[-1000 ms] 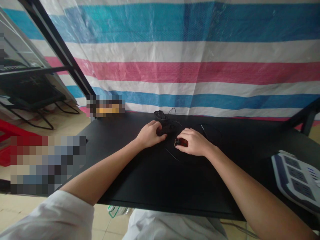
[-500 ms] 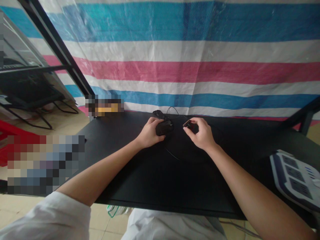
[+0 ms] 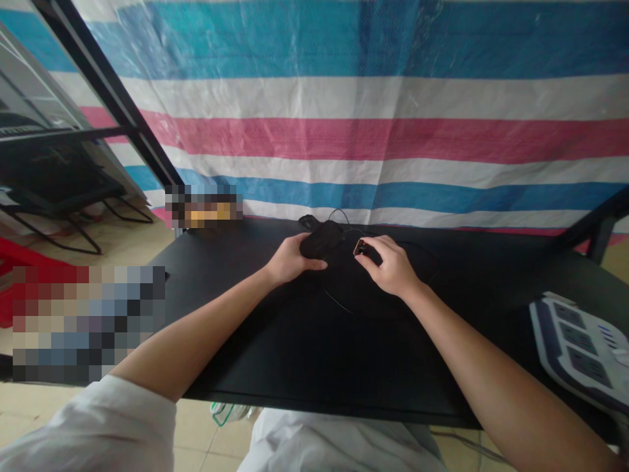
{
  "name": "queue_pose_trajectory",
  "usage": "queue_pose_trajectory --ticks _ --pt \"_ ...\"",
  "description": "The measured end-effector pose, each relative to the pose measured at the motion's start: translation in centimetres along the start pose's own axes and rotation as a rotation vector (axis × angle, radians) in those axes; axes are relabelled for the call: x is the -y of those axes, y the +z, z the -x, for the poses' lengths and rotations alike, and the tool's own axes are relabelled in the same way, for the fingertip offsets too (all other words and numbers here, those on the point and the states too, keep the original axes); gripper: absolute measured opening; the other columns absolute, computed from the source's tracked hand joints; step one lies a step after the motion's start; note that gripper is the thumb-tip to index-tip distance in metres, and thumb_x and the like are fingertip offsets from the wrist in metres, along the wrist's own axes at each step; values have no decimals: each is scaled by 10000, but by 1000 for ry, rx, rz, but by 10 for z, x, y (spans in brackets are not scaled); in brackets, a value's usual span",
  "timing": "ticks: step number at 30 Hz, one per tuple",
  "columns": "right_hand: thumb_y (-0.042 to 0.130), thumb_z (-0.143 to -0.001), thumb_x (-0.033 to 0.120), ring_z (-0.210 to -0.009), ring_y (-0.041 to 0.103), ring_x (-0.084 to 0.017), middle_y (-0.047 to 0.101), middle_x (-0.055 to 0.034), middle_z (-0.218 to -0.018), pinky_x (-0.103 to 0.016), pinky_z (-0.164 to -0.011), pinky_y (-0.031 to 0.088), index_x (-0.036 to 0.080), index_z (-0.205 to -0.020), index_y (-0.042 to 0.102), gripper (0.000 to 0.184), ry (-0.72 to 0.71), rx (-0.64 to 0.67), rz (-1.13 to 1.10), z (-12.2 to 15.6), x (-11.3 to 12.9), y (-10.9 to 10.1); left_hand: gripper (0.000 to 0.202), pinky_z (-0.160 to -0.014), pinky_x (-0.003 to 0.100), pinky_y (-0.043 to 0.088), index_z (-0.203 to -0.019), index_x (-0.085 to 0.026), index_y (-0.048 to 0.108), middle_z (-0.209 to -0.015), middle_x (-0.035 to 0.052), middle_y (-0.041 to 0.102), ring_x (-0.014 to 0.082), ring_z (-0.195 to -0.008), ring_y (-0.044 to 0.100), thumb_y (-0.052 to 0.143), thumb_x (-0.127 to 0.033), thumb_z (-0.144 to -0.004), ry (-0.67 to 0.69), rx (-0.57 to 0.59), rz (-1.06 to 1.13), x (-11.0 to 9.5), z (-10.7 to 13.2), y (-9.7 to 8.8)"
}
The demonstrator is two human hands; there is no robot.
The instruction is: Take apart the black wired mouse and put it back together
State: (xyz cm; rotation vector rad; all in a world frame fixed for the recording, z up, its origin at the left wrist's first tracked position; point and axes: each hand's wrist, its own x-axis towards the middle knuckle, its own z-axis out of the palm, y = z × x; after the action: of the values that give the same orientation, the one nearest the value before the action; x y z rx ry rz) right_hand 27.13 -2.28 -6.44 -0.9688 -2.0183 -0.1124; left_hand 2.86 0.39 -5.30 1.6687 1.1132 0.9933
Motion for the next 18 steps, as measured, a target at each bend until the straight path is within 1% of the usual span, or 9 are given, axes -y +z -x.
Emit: queue_pose_trajectory --ticks 2,4,6,8,9,12,14,18 --pt "598 -875 324 -898 662 -260 719 -97 -946 -418 -818 543 194 -1042 640 216 16 27 0 1 1 0 586 -909 449 511 -948 -128 626 -925 55 703 260 -925 660 878 -317 -454 -19 18 -2 -2 1 1" --pt "610 -866 347 -849 674 -248 722 -83 -905 -400 -798 543 196 -1013 640 213 38 64 0 1 2 -1 553 -842 420 529 -890 -135 618 -845 31 687 232 -840 654 886 -320 -443 -13 21 -16 -3 2 2" --pt "607 -866 367 -804 685 -237 724 -71 -865 -380 -773 543 193 -1004 634 224 63 89 -3 2 3 -1 536 -720 375 543 -866 -146 601 -758 8 657 199 -728 635 886 -335 -452 -16 33 5 -4 4 3" --pt "601 -868 381 -782 693 -231 729 -63 -850 -363 -749 544 194 -1023 623 244 93 101 -11 2 4 0 505 -592 328 525 -826 -158 580 -674 -13 620 167 -615 598 879 -355 -470 -32 49 53 -5 6 5" --pt "601 -868 387 -779 697 -229 731 -60 -850 -357 -742 544 197 -1034 618 253 106 105 -15 3 4 0 490 -550 313 512 -799 -161 570 -644 -18 606 155 -575 579 876 -367 -477 -37 56 78 -6 7 6" --pt "606 -865 385 -779 700 -224 735 -55 -864 -348 -737 547 210 -1052 611 255 119 119 -34 3 4 0 473 -531 303 514 -739 -152 556 -625 3 613 147 -547 579 873 -405 -497 -37 62 164 -8 9 9" --pt "606 -867 374 -783 697 -220 734 -62 -889 -348 -741 551 206 -1054 617 252 109 118 -50 3 4 1 484 -523 301 520 -747 -144 555 -640 25 628 161 -556 606 862 -447 -528 -54 46 235 -10 10 10" --pt "597 -883 366 -795 683 -212 715 -87 -949 -346 -742 556 180 -1072 647 270 73 127 -92 2 4 1 467 -427 275 477 -764 -144 532 -595 37 616 172 -482 607 744 -549 -673 -129 -6 345 -11 9 12"
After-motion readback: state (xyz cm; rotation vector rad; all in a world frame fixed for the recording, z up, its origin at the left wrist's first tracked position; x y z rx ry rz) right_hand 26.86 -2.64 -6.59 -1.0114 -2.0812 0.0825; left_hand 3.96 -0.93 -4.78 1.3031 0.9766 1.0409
